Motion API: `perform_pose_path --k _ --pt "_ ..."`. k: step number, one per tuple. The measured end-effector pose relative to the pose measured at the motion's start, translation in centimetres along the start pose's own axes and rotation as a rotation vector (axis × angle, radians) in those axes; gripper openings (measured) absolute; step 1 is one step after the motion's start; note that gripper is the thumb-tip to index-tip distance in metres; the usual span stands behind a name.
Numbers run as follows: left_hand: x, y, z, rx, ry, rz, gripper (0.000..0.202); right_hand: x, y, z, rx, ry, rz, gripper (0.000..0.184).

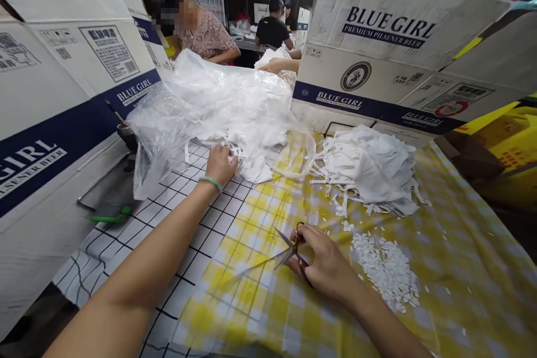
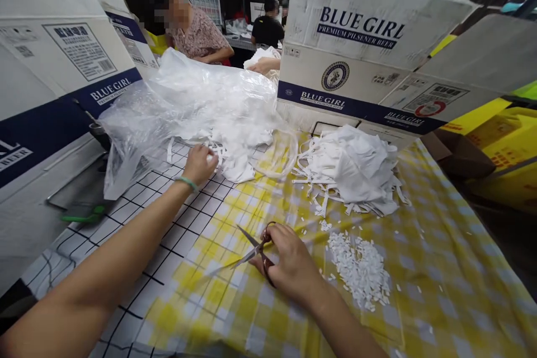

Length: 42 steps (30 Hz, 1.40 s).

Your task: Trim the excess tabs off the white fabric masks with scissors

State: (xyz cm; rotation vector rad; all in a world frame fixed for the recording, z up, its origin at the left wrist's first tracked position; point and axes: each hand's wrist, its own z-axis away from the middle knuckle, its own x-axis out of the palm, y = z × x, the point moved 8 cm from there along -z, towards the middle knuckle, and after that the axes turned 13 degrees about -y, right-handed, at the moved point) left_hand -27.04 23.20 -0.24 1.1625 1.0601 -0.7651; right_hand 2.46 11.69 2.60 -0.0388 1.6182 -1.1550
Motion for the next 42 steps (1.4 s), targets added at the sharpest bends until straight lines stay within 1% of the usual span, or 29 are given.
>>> perform_pose_path --k 2,4,5,7,9,11,12,14,16,17,18,19,20,21,23,24,25,26,28,29,31,33,35,36,37,38,40,41,42 --pt "-0.7 1.2 -2.3 0.023 -0.003 0.000 0.036 0.1 -1.0 0.0 -0.032 0.009 0.004 0.021" --pt "-0.4 2.2 -3.1 0.068 -0.047 0.010 0.036 -0.1 -1.4 0.4 -0.051 0.026 -0.001 0.024" --pt "0.0 2.4 -2.8 0.086 -0.071 0.019 0.035 -0.2 -1.2 0.7 -0.046 0.033 -0.012 0.025" --pt "0.9 2.1 -1.2 0.107 -0.100 0.043 0.033 -0.4 -0.2 1.3 -0.001 0.038 -0.049 0.022" --pt "1.7 1.4 0.7 0.111 -0.098 0.068 0.032 -0.3 1.0 1.6 0.075 0.032 -0.098 0.018" --pt "1.9 1.0 1.6 0.105 -0.072 0.085 0.033 0.1 1.4 1.5 0.126 0.033 -0.140 0.020" --pt "1.8 1.0 1.6 0.102 -0.057 0.092 0.034 0.3 1.1 1.3 0.124 0.031 -0.154 0.021" --pt "1.2 1.5 0.8 0.108 -0.035 0.110 0.035 0.7 -0.2 0.9 0.065 0.028 -0.171 0.021" --pt "0.1 2.6 0.5 0.140 -0.016 0.143 0.032 0.7 -1.5 0.9 -0.008 0.026 -0.183 0.021" --pt "-0.6 3.3 0.9 0.165 -0.003 0.166 0.027 0.7 -1.7 1.1 -0.016 0.034 -0.196 0.021" --pt "-1.1 3.9 2.0 0.195 0.011 0.192 0.022 0.6 -1.4 1.4 0.003 0.043 -0.226 0.022" --pt "-1.5 4.5 3.7 0.231 0.020 0.222 0.020 0.7 -0.7 1.7 0.047 0.054 -0.288 0.023" --pt "-1.6 5.2 6.0 0.270 0.021 0.253 0.022 0.9 0.3 2.0 0.106 0.062 -0.387 0.026" --pt "-1.5 6.0 8.8 0.315 0.008 0.286 0.025 1.4 1.3 2.2 0.167 0.063 -0.527 0.029" --pt "-0.4 8.3 15.2 0.420 -0.059 0.349 0.024 3.1 2.6 2.5 0.249 0.041 -0.884 0.036" --pt "0.3 9.7 18.4 0.491 -0.091 0.391 0.021 4.0 2.6 2.4 0.258 0.024 -1.053 0.038" --pt "0.7 11.7 21.5 0.625 -0.113 0.469 0.016 4.8 2.3 2.3 0.254 0.007 -1.187 0.038" --pt "1.2 13.4 24.2 0.718 -0.139 0.506 0.013 5.3 1.8 2.1 0.249 -0.010 -1.276 0.037" --pt "2.4 15.9 27.8 0.817 -0.189 0.569 0.013 5.8 1.1 2.2 0.254 -0.012 -1.326 0.033" --pt "3.0 16.6 28.7 0.819 -0.220 0.598 0.014 5.8 1.0 2.5 0.270 -0.004 -1.313 0.030" --pt "4.4 16.8 29.1 0.741 -0.321 0.719 0.015 5.5 1.4 3.4 0.305 0.020 -1.274 0.026" --pt "6.6 15.9 28.8 0.553 -0.524 0.957 0.015 4.9 2.3 4.7 0.311 0.061 -1.211 0.022" --pt "8.9 14.7 28.9 0.297 -0.765 1.246 0.017 4.0 3.3 5.9 0.283 0.110 -1.088 0.017" --pt "9.7 14.2 29.2 0.184 -0.843 1.361 0.019 3.6 3.5 6.2 0.248 0.123 -1.000 0.016" --pt "10.0 13.7 29.4 0.103 -0.877 1.436 0.023 3.4 3.5 6.3 0.200 0.115 -0.908 0.016" --pt "10.0 13.2 29.6 0.058 -0.872 1.467 0.025 3.5 3.2 6.2 0.144 0.083 -0.823 0.021" --pt "9.2 12.3 29.6 0.042 -0.798 1.439 0.026 4.2 2.4 5.4 0.042 -0.013 -0.683 0.034" --pt "8.7 12.0 29.7 0.054 -0.770 1.408 0.026 4.6 2.0 4.9 0.016 -0.053 -0.634 0.035" --pt "8.1 11.8 29.7 0.067 -0.750 1.379 0.028 5.0 1.8 4.3 0.011 -0.078 -0.602 0.032"
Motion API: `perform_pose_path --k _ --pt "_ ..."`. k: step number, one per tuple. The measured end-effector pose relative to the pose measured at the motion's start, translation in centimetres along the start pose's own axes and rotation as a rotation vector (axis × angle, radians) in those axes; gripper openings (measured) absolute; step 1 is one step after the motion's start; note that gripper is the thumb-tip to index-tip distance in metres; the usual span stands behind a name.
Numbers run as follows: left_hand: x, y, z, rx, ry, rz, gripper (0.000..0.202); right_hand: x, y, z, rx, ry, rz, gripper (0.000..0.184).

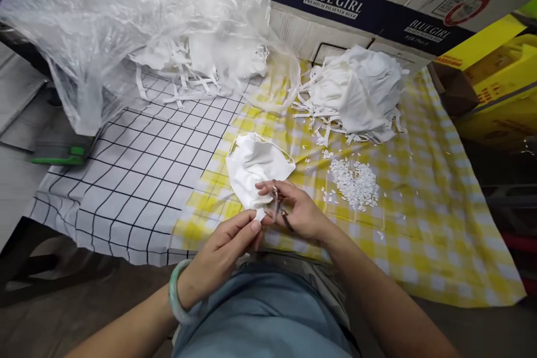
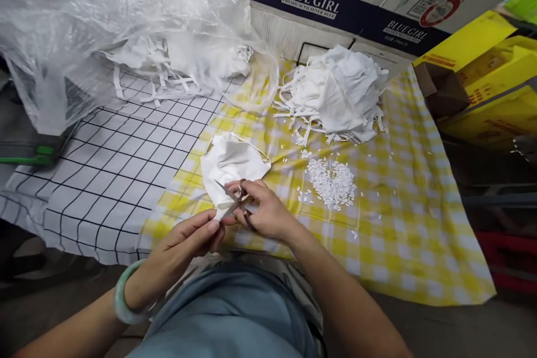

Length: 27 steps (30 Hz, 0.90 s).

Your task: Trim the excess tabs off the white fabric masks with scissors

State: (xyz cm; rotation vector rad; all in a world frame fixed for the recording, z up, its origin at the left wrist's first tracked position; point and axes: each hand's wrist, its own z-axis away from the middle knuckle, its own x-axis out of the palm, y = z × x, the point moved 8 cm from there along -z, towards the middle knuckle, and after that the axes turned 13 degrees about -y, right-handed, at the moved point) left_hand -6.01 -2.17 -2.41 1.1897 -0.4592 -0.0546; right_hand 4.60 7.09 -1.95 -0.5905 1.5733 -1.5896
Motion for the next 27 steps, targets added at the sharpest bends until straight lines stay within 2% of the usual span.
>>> perform_pose_path --k 3,5,9,11,14,16,19,22,25,27 --pt "-0.7 1.5 0.9 0.027 0.043 -0.062 0.030 0.3 -0.2 -1.7 0.026 -0.004 0.024 0.011" --pt "-1.2 2.6 1.3 0.052 0.065 -0.059 0.028 0.5 -1.1 -2.3 -0.014 -0.023 -0.013 0.009" --pt "-1.7 4.7 0.9 0.061 0.068 0.056 0.026 1.9 -3.2 -1.9 -0.159 -0.116 -0.189 0.022" --pt "-1.5 5.7 0.3 0.049 0.044 0.092 0.026 2.1 -3.5 -1.4 -0.186 -0.040 -0.272 0.026" --pt "-0.8 7.9 -0.6 0.146 0.017 -0.068 0.023 2.7 -2.4 -0.9 -0.115 0.097 -0.426 0.032" --pt "-0.1 9.1 -1.4 0.251 0.009 -0.200 0.022 3.8 -1.5 -0.8 -0.056 0.078 -0.544 0.038" --pt "0.7 8.3 -3.3 0.276 -0.004 -0.125 0.027 3.9 -1.0 -0.1 -0.048 0.062 -0.601 0.041" --pt "1.2 6.1 -5.5 0.260 0.025 0.006 0.028 0.6 -0.9 2.5 0.009 0.192 -0.296 0.033" --pt "2.4 4.5 -7.3 0.281 0.012 -0.068 0.026 -3.6 -1.4 6.0 0.120 0.352 0.212 0.031" --pt "3.3 3.7 -8.2 0.288 -0.013 -0.146 0.026 -5.0 -1.7 7.7 0.182 0.366 0.442 0.033"
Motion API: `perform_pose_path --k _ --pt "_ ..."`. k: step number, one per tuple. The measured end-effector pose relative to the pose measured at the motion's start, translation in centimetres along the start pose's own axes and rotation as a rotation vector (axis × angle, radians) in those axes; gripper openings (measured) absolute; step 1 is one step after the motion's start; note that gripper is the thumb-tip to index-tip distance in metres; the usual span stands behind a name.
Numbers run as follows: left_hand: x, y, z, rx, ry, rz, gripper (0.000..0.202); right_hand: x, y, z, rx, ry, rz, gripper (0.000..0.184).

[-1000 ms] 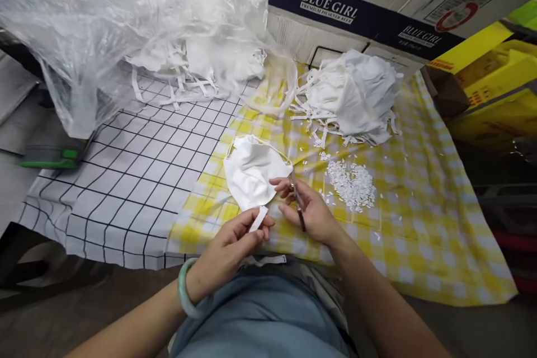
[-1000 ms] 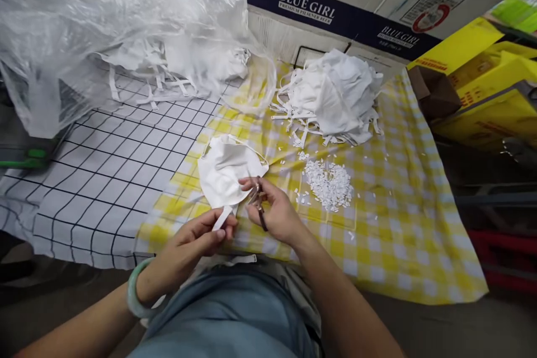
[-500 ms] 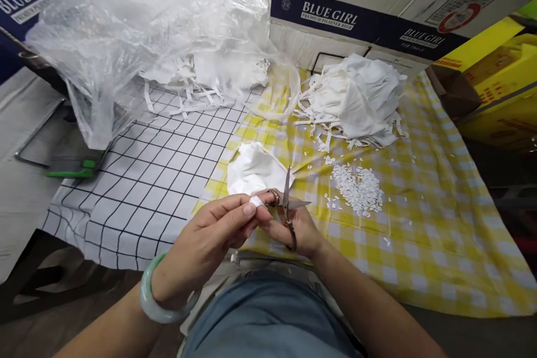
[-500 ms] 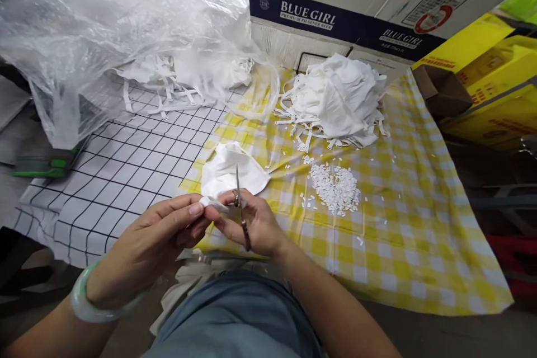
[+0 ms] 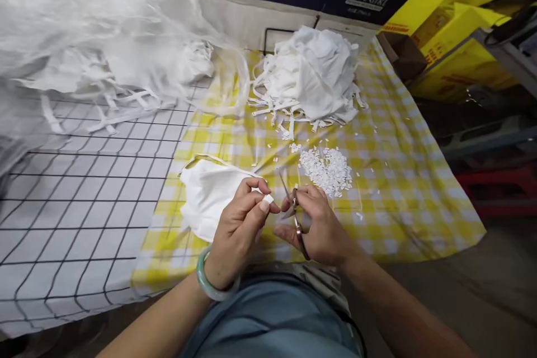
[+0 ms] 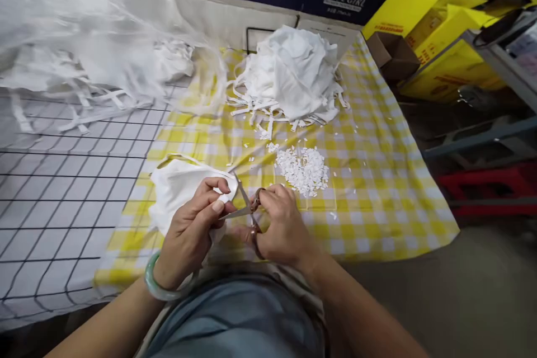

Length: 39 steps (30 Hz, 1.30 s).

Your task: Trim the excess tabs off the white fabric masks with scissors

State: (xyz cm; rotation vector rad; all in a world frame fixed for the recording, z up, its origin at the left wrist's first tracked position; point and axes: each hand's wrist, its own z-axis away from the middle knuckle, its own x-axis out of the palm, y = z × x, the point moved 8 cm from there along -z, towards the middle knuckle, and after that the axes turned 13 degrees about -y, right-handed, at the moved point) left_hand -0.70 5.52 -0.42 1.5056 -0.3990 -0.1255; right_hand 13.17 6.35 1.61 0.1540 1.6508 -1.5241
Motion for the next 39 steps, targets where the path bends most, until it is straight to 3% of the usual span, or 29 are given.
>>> perform_pose_path --k 3,8,15,25,39 --pt "1.3 -1.0 -0.7 -0.010 -0.047 -0.048 0.027 -0.6 0.9 0.7 0.034 -0.045 0.168 0.038" --pt "2.2 -1.6 -1.3 -0.023 -0.081 -0.131 0.028 -0.2 2.4 0.5 0.110 -0.092 0.201 0.047" --pt "2.2 -1.4 -1.8 0.027 -0.092 -0.269 0.032 0.2 3.0 0.3 0.116 -0.087 0.184 0.052" --pt "2.5 -1.3 -1.8 0.107 -0.110 -0.268 0.027 0.4 3.3 0.2 0.122 -0.047 0.128 0.055" --pt "2.2 -2.1 -1.5 0.050 -0.068 -0.262 0.026 0.7 3.4 0.3 0.114 -0.057 0.059 0.055"
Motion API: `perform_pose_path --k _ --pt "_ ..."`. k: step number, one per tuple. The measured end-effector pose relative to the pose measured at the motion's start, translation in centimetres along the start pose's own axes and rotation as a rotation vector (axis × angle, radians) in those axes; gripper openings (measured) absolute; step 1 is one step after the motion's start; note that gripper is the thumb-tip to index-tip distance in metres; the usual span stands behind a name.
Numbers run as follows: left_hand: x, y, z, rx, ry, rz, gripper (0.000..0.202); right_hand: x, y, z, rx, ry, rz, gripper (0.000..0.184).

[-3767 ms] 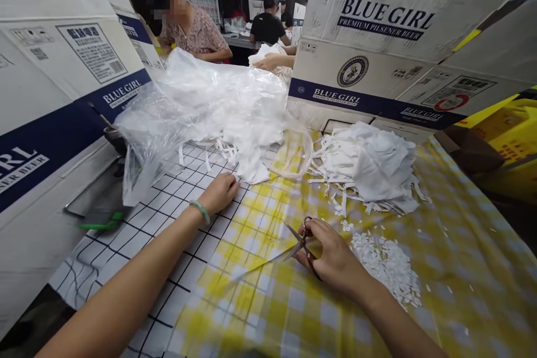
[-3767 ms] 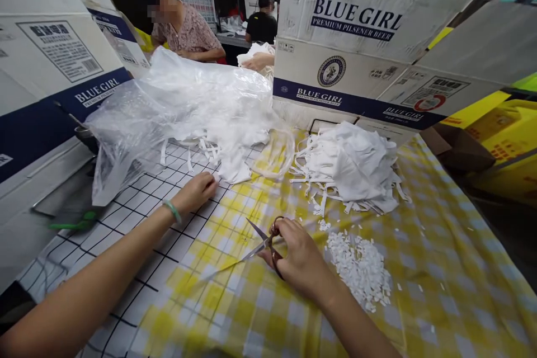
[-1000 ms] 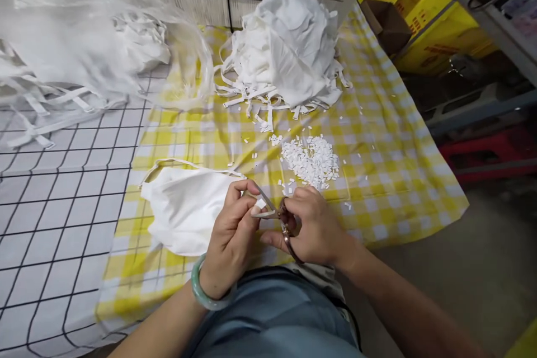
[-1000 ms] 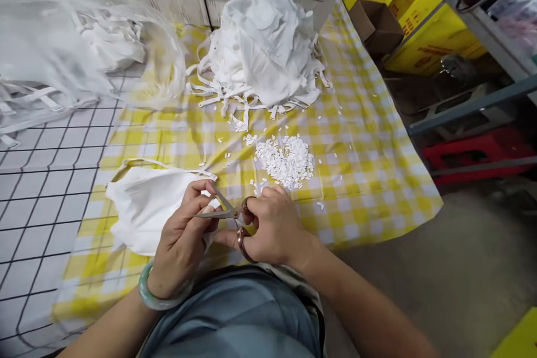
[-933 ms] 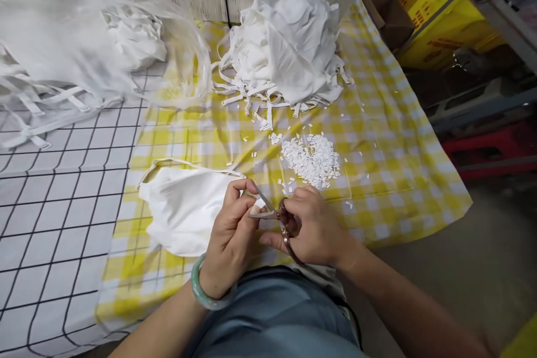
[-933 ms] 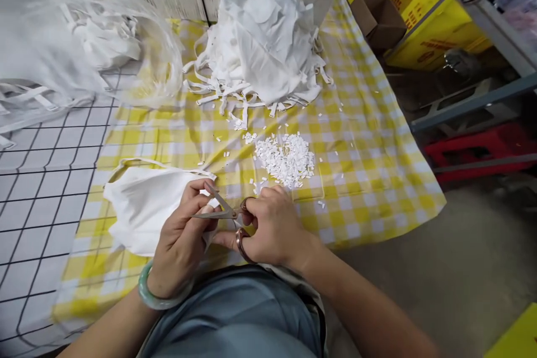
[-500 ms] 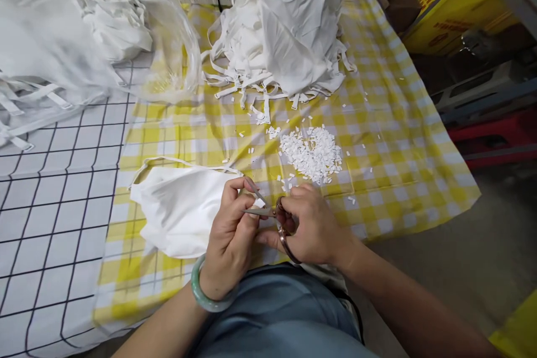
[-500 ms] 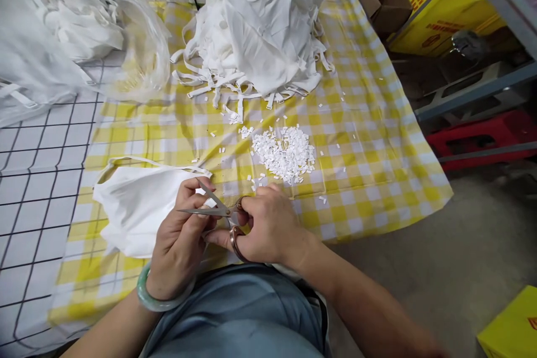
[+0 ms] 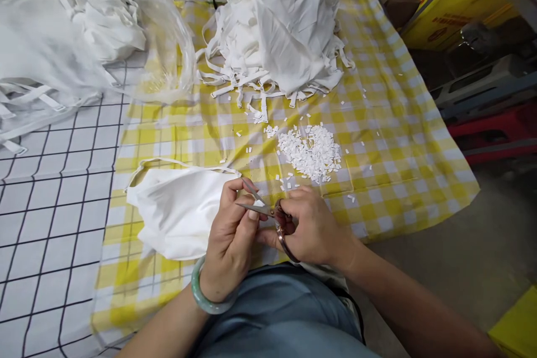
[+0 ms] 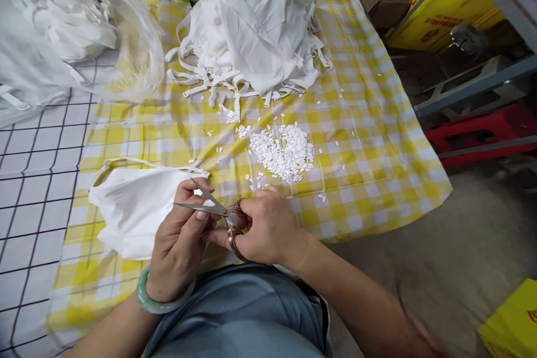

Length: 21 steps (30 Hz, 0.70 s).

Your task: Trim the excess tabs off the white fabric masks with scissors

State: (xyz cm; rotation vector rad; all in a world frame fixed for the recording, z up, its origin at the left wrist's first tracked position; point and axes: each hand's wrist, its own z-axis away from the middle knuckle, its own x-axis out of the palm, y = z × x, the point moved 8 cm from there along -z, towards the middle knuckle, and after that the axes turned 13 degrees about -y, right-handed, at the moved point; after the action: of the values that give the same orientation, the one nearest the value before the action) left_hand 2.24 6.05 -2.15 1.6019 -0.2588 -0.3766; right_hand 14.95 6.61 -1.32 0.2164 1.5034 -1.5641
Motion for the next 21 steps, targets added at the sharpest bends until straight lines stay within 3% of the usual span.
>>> perform_pose_path --k 6,11,15,18,19,21 --pt "0.5 -0.3 -0.5 -0.011 -0.021 0.021 0.027 -0.4 0.6 0.4 0.051 0.020 -0.006 0.054" --pt "1.3 0.1 -1.8 -0.001 -0.083 -0.019 0.027 -0.4 2.7 1.1 0.225 -0.007 -0.043 0.053" --pt "1.8 -0.8 -2.6 -0.049 -0.104 -0.007 0.029 -0.6 5.0 1.6 0.332 -0.050 -0.233 0.055" --pt "1.7 -0.7 -2.4 -0.075 -0.088 -0.003 0.031 -1.8 6.3 1.8 0.346 -0.002 -0.393 0.052" --pt "1.7 -0.1 -2.2 -0.068 -0.123 -0.029 0.030 -2.5 6.5 1.9 0.333 0.035 -0.393 0.048" --pt "2.6 1.5 -1.3 -0.039 -0.326 -0.111 0.026 -3.8 6.3 2.0 0.293 0.098 -0.304 0.040"
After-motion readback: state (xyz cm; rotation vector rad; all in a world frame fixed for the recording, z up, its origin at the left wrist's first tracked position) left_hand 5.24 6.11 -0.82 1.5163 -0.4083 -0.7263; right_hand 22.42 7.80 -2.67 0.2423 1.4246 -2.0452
